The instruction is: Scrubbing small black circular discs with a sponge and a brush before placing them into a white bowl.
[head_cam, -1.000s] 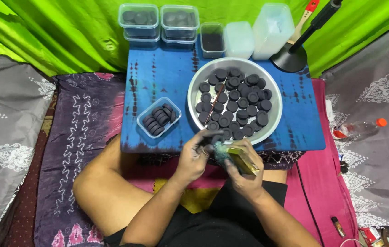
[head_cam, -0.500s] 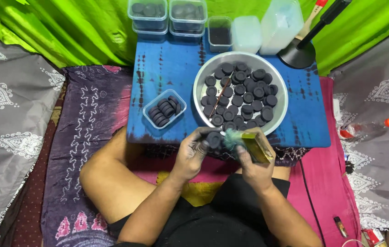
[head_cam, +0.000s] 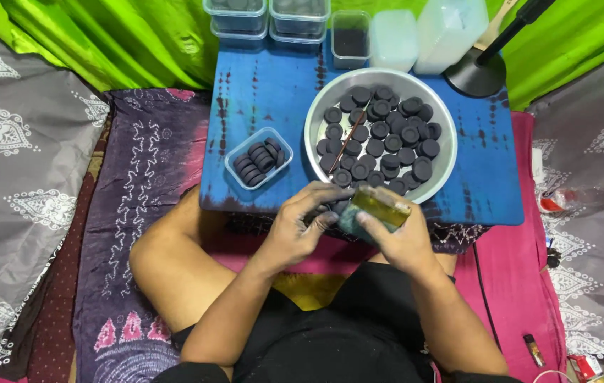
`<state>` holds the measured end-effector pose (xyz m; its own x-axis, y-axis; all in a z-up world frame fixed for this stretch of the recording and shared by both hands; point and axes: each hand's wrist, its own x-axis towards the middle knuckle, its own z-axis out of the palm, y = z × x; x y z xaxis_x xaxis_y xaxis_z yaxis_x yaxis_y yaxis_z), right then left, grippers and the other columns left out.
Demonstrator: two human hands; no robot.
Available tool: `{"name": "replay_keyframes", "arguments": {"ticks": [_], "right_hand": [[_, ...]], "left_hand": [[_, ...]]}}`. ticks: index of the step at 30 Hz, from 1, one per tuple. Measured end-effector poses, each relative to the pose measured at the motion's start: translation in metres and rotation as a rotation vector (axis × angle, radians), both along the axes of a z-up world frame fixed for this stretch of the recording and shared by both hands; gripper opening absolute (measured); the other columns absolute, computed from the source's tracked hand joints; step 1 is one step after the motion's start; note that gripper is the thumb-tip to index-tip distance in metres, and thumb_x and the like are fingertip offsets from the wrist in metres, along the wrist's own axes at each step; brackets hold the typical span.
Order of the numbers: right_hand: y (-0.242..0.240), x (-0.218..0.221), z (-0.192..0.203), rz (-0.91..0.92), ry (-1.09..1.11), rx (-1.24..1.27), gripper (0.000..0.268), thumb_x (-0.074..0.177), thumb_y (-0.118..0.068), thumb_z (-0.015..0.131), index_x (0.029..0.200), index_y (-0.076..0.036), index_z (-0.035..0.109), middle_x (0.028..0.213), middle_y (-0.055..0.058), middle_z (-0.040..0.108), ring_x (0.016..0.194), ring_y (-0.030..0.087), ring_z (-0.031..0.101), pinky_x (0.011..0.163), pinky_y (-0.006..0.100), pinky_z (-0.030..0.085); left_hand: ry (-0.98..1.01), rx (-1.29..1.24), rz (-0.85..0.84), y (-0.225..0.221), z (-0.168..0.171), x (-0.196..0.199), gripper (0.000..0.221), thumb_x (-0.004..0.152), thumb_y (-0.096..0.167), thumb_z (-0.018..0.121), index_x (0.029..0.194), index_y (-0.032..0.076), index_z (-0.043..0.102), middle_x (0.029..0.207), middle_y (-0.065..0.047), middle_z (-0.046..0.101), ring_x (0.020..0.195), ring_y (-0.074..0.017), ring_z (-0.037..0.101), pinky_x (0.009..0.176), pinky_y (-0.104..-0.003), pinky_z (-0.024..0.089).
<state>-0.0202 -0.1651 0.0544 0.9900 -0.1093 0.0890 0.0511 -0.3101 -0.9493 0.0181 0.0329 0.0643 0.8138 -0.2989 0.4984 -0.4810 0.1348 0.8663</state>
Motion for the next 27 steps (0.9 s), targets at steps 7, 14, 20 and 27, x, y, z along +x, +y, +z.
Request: {"name": "replay_keyframes", "arguments": {"ticks": [7, 14, 20, 27], "right_hand": [[0.008, 0.013, -0.013, -0.106, -0.15, 0.132, 0.034, 0.087, -0.02, 0.08, 0.111, 0.003, 0.073, 0.099, 0.022, 0.076, 0.094, 0.019, 0.064, 0.085, 0.041, 0.056], [-0.003, 0.032, 0.003, -0.274, -0.159, 0.784, 0.029, 0.091, -0.016, 0.075, 0.116, -0.002, 0.067, 0.097, 0.01, 0.073, 0.082, 0.019, 0.069, 0.085, 0.037, 0.058], [-0.084, 0.031, -0.022, -0.321, -0.171, 1.053, 0.026, 0.084, -0.003, 0.072, 0.11, -0.003, 0.069, 0.096, 0.015, 0.073, 0.082, 0.03, 0.072, 0.072, 0.045, 0.058], [-0.187, 0.041, 0.001, -0.497, -0.174, 1.17, 0.007, 0.082, 0.0, 0.073, 0.088, 0.001, 0.071, 0.088, 0.018, 0.074, 0.082, 0.034, 0.07, 0.08, 0.048, 0.054]], "left_hand": [[0.041, 0.001, 0.113, -0.013, -0.002, -0.003, 0.029, 0.094, 0.022, 0.072, 0.119, 0.007, 0.073, 0.1, -0.014, 0.071, 0.091, -0.027, 0.07, 0.083, -0.038, 0.056], [0.067, -0.039, 0.141, -0.015, -0.001, -0.005, 0.031, 0.095, 0.016, 0.069, 0.124, 0.003, 0.07, 0.105, -0.017, 0.07, 0.098, -0.0277, 0.068, 0.087, -0.04, 0.055], [0.107, -0.054, 0.122, -0.017, -0.017, 0.007, 0.031, 0.098, 0.015, 0.066, 0.125, 0.0, 0.066, 0.115, -0.019, 0.068, 0.109, -0.0272, 0.066, 0.094, -0.039, 0.054], [0.108, -0.06, 0.07, -0.027, -0.028, 0.02, 0.032, 0.1, 0.018, 0.064, 0.126, -0.002, 0.064, 0.118, -0.02, 0.066, 0.112, -0.0263, 0.064, 0.096, -0.041, 0.054]]}}
